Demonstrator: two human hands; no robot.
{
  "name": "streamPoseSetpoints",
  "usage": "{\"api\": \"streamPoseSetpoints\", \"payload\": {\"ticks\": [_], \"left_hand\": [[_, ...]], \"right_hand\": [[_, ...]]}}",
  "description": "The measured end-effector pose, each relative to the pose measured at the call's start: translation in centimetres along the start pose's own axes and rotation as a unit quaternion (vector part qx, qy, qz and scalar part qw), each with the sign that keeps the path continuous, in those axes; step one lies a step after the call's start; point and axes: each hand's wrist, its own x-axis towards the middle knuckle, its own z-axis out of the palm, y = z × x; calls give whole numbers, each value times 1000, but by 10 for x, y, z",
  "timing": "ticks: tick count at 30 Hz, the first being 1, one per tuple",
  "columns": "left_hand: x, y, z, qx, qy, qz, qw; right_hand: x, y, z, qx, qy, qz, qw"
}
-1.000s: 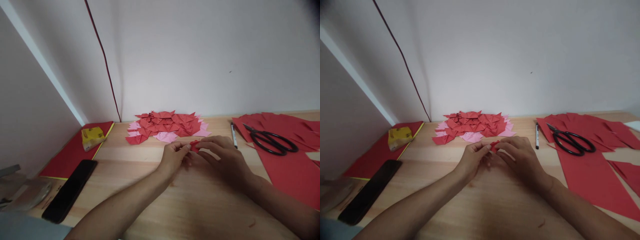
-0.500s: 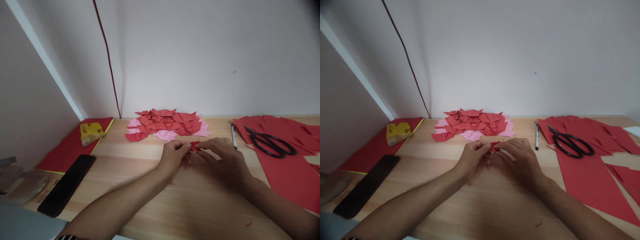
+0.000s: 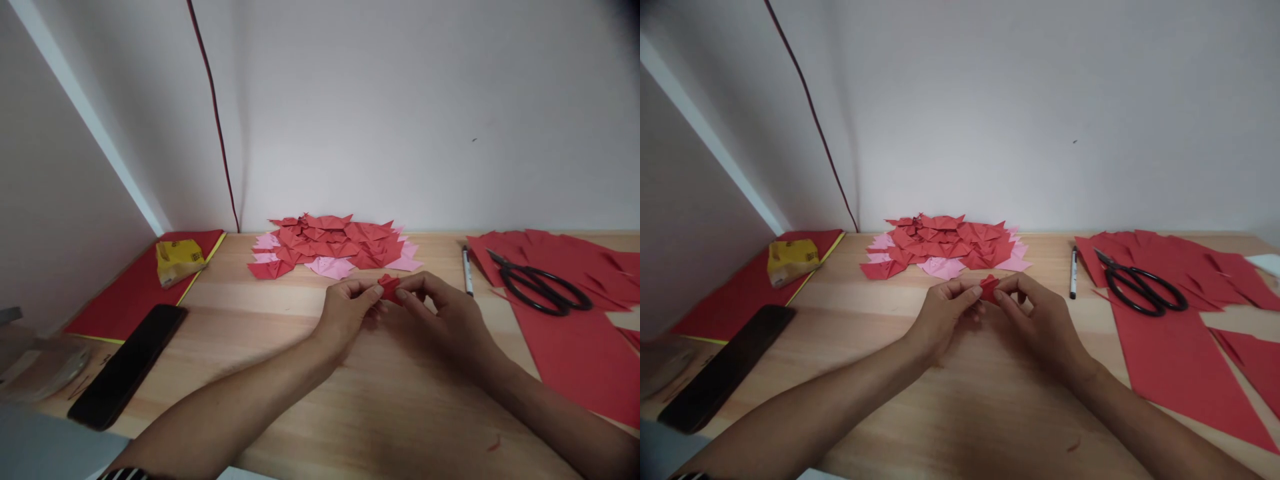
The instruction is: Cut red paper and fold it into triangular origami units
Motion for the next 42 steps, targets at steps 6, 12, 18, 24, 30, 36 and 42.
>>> {"api": "streamPoseSetpoints", "payload": {"ticks": [6, 12, 18, 24, 30, 36, 42], "left_hand": [[0, -2, -1, 41, 6, 26, 999], [0, -4, 0, 27, -6, 29, 999], [-1, -3, 3, 15, 10, 18, 1000], [-1, -3, 4, 46, 23, 28, 998], [0, -5, 4, 48, -10, 19, 999], [0, 0, 3, 79, -32, -6, 996], [-2, -2, 5, 95, -10, 5, 995]], "right_hand": [[2, -1, 3, 93, -26, 59, 994], [2, -1, 3, 91, -17, 68, 993], [1, -1, 4, 72, -6, 60, 996], [1, 0, 5, 73, -9, 68, 995], [1, 2, 5, 75, -12, 72, 994], [0, 3, 6, 67, -9, 59, 996], [0, 1, 7, 83, -13, 67, 994]]}}
